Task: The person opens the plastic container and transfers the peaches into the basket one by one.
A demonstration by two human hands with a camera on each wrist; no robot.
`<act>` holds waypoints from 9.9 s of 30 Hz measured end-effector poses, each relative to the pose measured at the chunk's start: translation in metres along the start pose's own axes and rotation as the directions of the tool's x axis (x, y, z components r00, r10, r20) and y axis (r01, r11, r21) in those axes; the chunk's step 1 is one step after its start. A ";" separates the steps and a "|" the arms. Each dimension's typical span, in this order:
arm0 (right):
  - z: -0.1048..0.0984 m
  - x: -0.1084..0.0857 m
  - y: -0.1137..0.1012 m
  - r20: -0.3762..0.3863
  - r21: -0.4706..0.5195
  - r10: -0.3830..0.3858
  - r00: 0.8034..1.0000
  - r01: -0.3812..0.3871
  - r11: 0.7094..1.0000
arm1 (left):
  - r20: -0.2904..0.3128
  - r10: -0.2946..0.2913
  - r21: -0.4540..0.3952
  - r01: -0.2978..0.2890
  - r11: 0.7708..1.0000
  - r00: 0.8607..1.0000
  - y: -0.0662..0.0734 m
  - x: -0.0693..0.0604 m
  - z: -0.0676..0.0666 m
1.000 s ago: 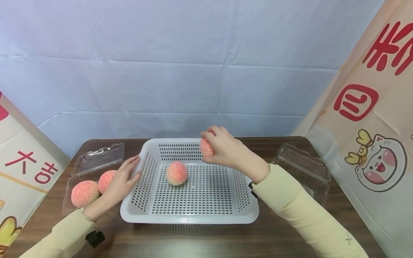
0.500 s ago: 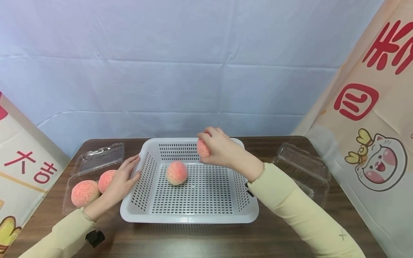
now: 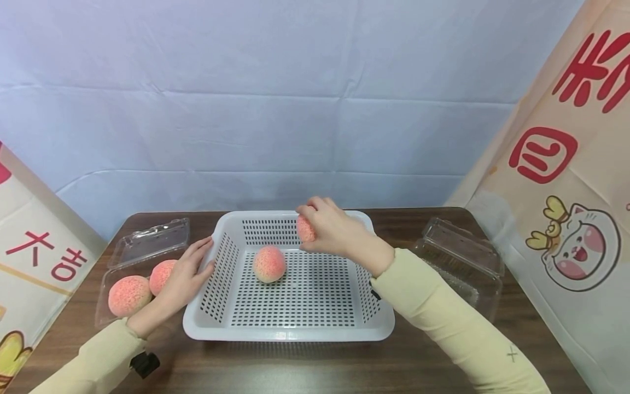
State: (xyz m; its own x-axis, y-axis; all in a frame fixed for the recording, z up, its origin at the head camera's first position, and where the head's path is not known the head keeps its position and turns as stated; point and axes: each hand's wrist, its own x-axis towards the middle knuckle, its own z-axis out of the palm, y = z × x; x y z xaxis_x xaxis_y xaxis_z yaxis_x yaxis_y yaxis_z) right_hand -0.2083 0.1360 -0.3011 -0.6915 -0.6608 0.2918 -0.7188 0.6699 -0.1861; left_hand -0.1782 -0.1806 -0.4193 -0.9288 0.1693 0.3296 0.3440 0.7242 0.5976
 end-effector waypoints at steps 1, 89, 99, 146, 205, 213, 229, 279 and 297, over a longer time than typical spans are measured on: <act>0.001 0.000 0.000 0.000 0.004 0.001 1.000 -0.001 1.000 | -0.002 0.002 0.000 -0.002 1.000 1.000 0.000 0.000 0.000; 0.068 0.022 0.016 0.252 -0.053 0.212 0.944 -0.206 0.977 | 0.022 -0.007 -0.002 0.007 1.000 1.000 0.000 0.001 0.000; 0.078 0.023 0.021 0.265 -0.064 0.218 0.939 -0.208 0.976 | 0.021 -0.012 -0.003 0.012 1.000 1.000 0.000 0.002 0.000; 0.106 0.027 0.018 0.363 -0.166 0.256 0.896 -0.208 0.964 | 0.010 0.006 0.003 -0.006 1.000 1.000 0.000 -0.001 -0.001; 0.037 0.000 0.025 0.264 -0.182 0.188 0.946 -0.143 0.973 | 0.005 0.000 0.004 0.000 1.000 1.000 -0.004 0.001 0.002; 0.031 -0.004 0.024 0.252 -0.189 0.195 0.948 -0.150 0.971 | 0.008 0.003 0.006 -0.003 1.000 1.000 -0.002 0.001 0.001; 0.020 -0.021 0.032 0.230 -0.179 0.209 0.951 -0.170 0.969 | 0.005 0.004 0.002 -0.004 1.000 1.000 -0.003 0.002 0.001; 0.022 -0.068 0.046 -0.025 -0.123 0.193 0.981 -0.194 0.973 | 0.015 -0.009 -0.007 0.009 1.000 1.000 0.000 0.000 -0.001; 0.030 -0.084 0.048 -0.145 -0.084 0.249 0.957 -0.263 0.961 | 0.014 -0.003 -0.005 0.003 1.000 1.000 0.001 0.001 -0.001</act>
State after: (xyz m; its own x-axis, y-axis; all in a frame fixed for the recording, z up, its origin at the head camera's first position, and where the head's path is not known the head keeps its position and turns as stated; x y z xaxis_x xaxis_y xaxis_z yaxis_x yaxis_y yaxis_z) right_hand -0.1866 0.2134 -0.3628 -0.8306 -0.4166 0.3695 -0.5029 0.8461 -0.1765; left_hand -0.1782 -0.1806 -0.4177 -0.9317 0.1765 0.3173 0.3418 0.7213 0.6024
